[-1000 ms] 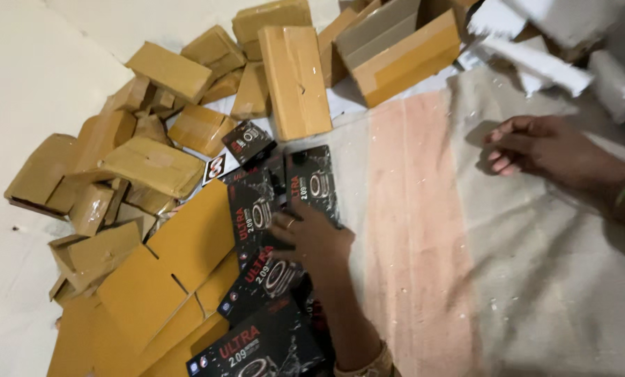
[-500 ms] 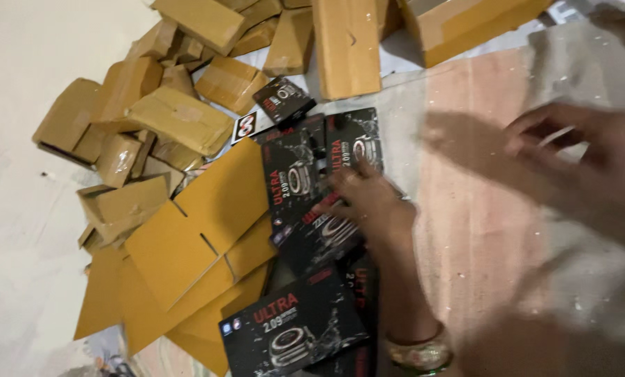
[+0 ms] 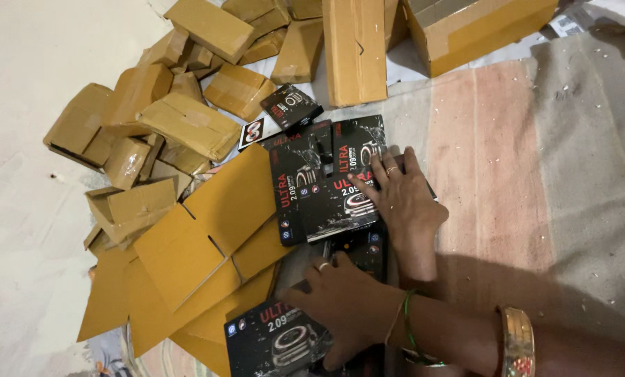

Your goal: The person folds and assembles yellow cardboard boxes on a cloth-covered work surface, places black retail product boxes inside them, and closes the flaps, setting finished packed boxes aside with the others.

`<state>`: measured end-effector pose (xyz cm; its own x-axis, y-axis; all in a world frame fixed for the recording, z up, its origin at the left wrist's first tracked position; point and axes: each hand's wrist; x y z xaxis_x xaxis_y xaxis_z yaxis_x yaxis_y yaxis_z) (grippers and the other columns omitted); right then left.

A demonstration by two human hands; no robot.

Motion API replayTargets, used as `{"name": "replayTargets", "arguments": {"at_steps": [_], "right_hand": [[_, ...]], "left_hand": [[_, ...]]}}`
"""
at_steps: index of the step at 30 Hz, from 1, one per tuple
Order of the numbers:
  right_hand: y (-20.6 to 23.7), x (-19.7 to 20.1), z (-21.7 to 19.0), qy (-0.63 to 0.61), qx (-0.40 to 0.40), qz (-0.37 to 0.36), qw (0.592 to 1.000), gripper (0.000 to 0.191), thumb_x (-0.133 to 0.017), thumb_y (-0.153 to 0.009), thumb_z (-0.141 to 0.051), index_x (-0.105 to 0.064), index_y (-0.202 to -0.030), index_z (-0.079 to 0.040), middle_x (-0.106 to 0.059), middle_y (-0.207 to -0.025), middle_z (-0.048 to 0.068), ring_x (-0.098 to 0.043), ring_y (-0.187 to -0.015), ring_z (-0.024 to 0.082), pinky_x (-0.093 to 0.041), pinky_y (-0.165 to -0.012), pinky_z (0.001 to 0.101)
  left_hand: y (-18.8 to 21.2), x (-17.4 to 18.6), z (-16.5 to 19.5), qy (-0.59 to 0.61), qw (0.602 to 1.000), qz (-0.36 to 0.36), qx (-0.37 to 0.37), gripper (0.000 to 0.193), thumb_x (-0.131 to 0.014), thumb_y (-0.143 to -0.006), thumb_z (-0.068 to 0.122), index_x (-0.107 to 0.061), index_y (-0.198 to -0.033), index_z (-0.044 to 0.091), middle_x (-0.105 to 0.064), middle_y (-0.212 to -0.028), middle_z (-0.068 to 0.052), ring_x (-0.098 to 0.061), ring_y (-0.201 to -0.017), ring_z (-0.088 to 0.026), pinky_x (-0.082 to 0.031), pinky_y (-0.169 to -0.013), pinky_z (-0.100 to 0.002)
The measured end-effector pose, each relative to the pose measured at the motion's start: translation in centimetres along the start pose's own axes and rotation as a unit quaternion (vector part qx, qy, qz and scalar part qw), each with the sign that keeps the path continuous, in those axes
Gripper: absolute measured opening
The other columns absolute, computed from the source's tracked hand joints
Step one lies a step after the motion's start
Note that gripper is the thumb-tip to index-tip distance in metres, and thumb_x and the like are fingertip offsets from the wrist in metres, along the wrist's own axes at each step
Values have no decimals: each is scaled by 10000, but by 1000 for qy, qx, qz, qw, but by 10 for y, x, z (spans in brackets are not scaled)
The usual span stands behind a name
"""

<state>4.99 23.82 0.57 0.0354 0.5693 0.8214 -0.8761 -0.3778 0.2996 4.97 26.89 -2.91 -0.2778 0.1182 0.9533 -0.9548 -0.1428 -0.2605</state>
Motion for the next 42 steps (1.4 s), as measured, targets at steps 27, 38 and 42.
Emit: {"name": "replayTargets", "arguments": {"at_steps": [27,38,42], "right_hand": [[50,-177,178,-978,197,31,63,783,-651,-940,-563,-515,-1461,6,-640,-1203,433,-707,-1009,506,-602,-836,601],[34,-181,187,-712,48,99,694,1104,-874,-797,-455,-261,-1659,-138,-748,-1101,160,-699,-890,219,-569,-760,355],[34,-181,204,-811,-1,-56,583,658,-841,-892,-332,-548,-1368,16,-716,-798,178,-630,-556,176,-459,-477,285]], "left_hand": [[-16,-6,39,568,809,149,20,599,-814,-844,307,-623,-1345,38,-552,-1495,-237,-504,-1459,-368,-365,-1227,-506],[-12,-25,92,879,401,-59,252,515,-808,-763,152,-646,-1241,51,-709,-1097,-66,-701,-987,-205,-586,-912,-370],[-19,-31,91,830,518,74,191,513,-808,-772,179,-647,-1238,42,-730,-1075,-51,-708,-911,-166,-591,-801,-310]]}}
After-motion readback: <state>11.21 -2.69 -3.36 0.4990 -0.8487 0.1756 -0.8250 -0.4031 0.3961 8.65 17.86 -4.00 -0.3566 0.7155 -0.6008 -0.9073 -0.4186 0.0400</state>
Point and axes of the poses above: each hand's wrist, its own y-axis away from the middle knuckle, its own x-axis out of the back of the hand, z = x × y
